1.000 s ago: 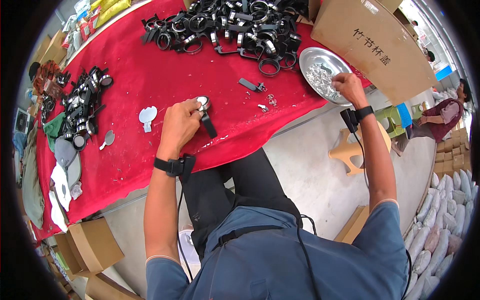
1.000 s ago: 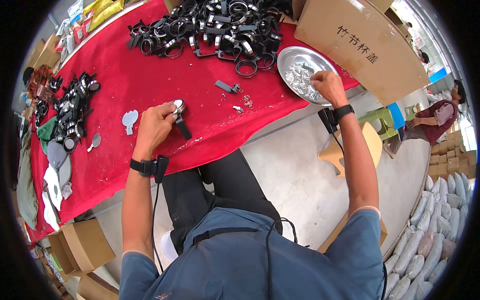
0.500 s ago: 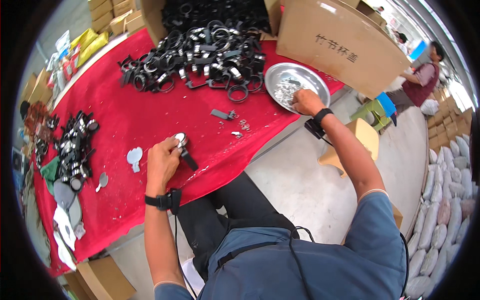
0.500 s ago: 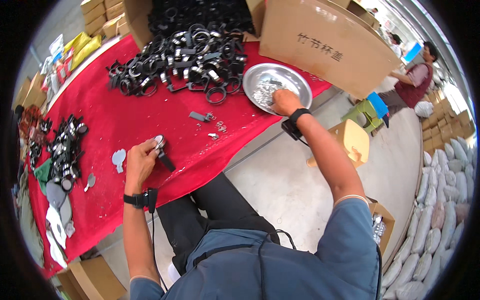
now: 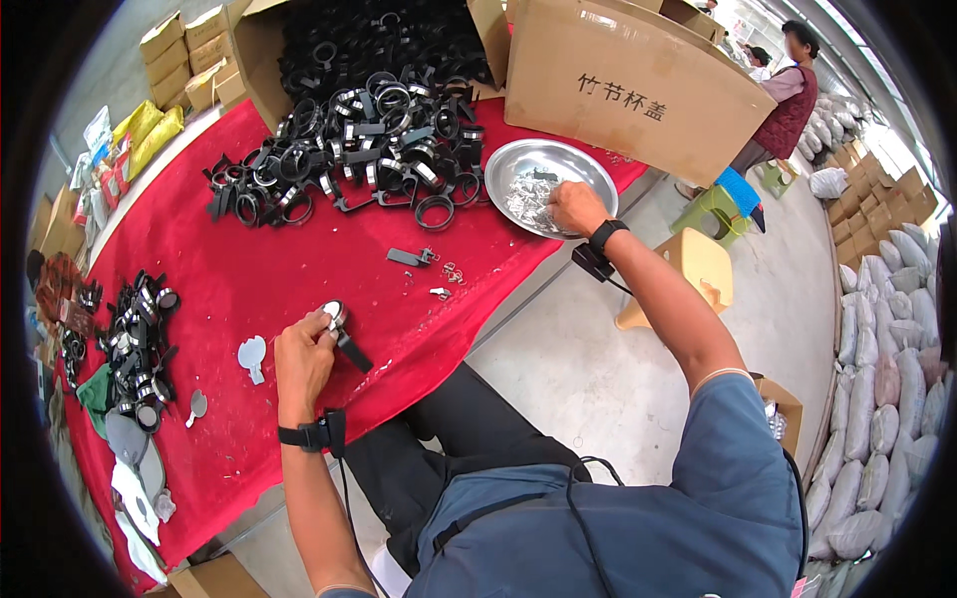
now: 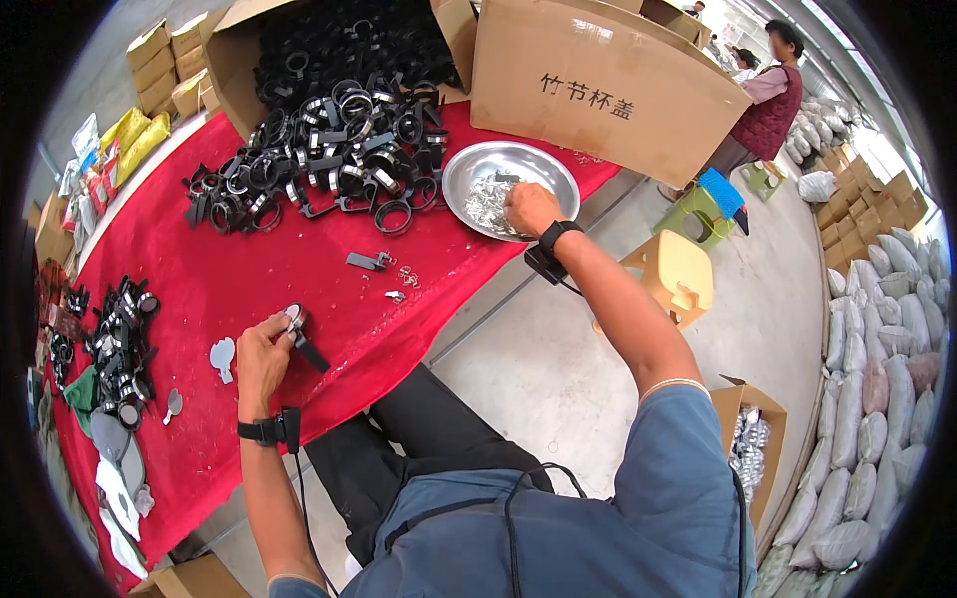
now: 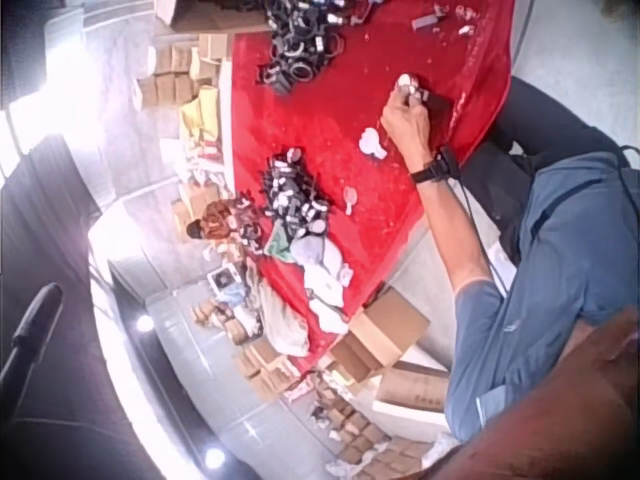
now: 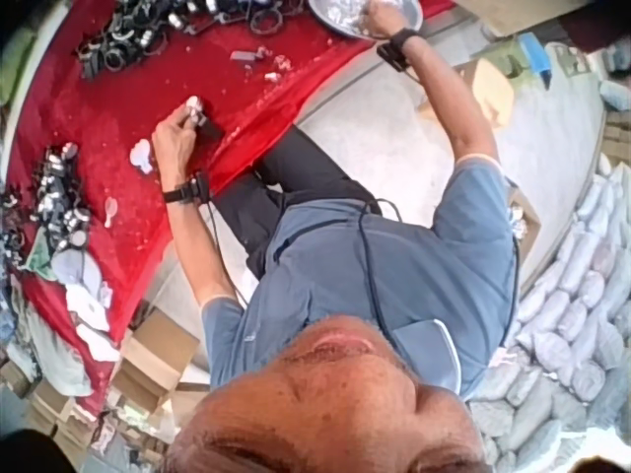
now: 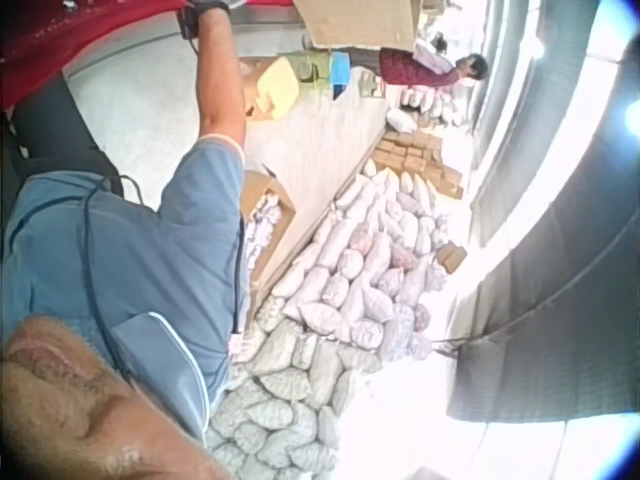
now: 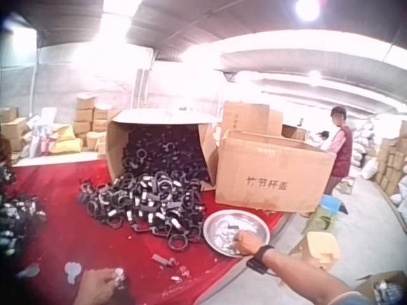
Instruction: Assembling components of cup lids at a manufacturing facility.
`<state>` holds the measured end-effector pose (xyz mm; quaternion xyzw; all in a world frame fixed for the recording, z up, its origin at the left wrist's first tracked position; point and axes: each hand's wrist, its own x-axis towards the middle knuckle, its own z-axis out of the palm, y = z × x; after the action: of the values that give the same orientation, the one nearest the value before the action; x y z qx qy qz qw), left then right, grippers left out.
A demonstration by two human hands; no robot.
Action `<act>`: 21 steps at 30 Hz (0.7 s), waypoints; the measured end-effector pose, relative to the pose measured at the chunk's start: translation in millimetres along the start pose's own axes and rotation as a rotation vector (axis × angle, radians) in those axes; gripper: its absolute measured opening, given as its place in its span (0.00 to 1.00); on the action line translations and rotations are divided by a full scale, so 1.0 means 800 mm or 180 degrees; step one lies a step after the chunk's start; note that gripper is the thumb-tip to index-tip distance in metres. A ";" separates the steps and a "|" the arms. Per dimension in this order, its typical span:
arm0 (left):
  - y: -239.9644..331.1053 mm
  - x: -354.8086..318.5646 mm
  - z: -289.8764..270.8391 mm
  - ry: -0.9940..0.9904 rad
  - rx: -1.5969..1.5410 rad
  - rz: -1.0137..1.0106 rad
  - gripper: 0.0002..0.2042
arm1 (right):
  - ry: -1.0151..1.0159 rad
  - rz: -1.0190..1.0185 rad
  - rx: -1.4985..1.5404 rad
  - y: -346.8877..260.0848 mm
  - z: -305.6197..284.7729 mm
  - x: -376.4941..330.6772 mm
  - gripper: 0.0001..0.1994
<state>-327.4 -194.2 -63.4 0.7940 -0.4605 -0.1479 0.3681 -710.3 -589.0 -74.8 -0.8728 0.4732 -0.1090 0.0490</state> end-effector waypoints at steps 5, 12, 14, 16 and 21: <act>-0.002 -0.004 -0.003 0.0066 0.0055 0.0112 0.17 | 0.0523 -0.0141 0.0198 0.009 0.005 0.003 0.09; 0.001 -0.004 -0.008 -0.0024 0.0092 0.0107 0.18 | 0.0527 0.0435 0.2501 -0.068 -0.047 -0.018 0.10; 0.000 0.001 -0.009 -0.0069 0.0169 0.0197 0.17 | 0.0204 0.0271 0.3187 -0.109 -0.043 -0.033 0.12; 0.005 0.000 -0.010 -0.0070 0.0248 0.0163 0.17 | -0.0463 -0.0006 0.3252 -0.176 -0.035 -0.059 0.14; -0.002 -0.004 -0.006 0.0035 0.0055 0.0029 0.16 | -0.1573 -0.0137 0.4333 -0.309 0.023 -0.113 0.17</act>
<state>-325.6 -189.4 -61.6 0.7959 -0.4633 -0.1379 0.3645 -552.5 -378.3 -59.3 -0.6571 0.2583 -0.1799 0.6849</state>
